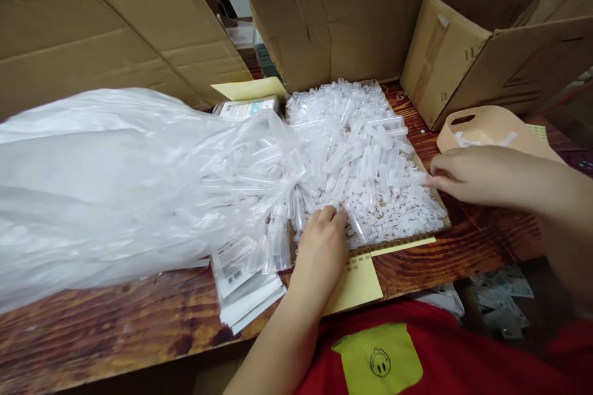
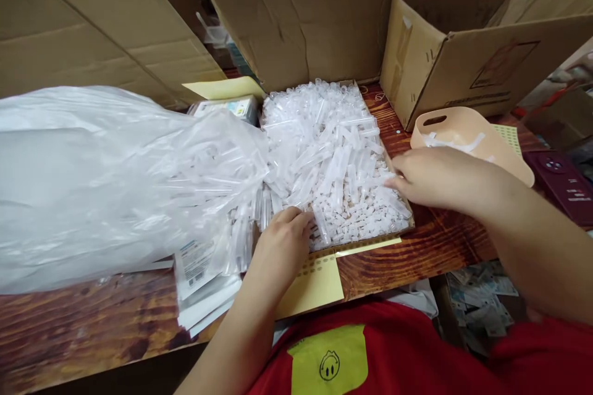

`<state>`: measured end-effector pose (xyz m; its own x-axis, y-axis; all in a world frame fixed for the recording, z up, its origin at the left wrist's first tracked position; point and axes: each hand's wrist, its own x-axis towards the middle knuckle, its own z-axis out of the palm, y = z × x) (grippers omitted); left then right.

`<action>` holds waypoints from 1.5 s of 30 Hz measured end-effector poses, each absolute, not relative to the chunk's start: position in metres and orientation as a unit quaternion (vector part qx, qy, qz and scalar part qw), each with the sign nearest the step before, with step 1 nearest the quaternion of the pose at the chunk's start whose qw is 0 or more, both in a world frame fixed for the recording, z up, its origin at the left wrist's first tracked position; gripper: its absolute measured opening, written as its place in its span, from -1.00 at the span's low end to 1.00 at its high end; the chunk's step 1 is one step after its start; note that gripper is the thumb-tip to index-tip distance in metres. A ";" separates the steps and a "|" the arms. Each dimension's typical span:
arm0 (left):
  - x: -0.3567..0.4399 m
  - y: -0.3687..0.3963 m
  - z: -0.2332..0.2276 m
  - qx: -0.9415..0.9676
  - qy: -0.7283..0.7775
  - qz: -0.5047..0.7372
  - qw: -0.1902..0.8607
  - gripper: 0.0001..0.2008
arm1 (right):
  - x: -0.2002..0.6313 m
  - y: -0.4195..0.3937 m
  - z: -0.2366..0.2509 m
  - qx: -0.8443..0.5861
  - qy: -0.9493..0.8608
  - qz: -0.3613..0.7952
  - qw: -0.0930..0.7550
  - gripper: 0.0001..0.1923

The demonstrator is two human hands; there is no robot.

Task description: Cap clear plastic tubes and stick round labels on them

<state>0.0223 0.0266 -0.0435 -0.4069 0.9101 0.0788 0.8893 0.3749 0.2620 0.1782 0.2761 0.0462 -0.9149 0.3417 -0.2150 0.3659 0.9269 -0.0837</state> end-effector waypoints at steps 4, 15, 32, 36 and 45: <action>0.018 0.024 -0.045 0.537 0.822 0.190 0.023 -0.81 | 0.194 0.265 0.017 0.170 0.975 -0.100 0.104 -0.69; 0.019 0.022 -0.024 0.380 0.729 0.554 0.133 -0.87 | 0.168 0.226 0.026 0.010 0.896 -0.358 -0.262 -0.90; 0.049 0.039 -0.002 -0.074 0.366 0.784 0.497 -0.85 | 0.154 0.175 -0.005 -0.199 0.880 0.007 -0.432 -0.86; 0.051 0.039 -0.004 -0.021 0.388 0.811 0.438 -0.87 | 0.153 0.171 -0.003 -0.189 0.883 0.078 -0.423 -0.93; 0.057 0.046 -0.006 0.033 0.439 0.829 0.344 -0.59 | 0.151 0.158 -0.006 -0.167 0.880 0.068 -0.440 -0.88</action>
<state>0.0575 0.0455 -0.0059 -0.7618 0.5987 -0.2475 -0.5410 -0.3777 0.7515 0.1508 0.1576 -0.0063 -0.5566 -0.3542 0.7515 -0.2344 0.9348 0.2669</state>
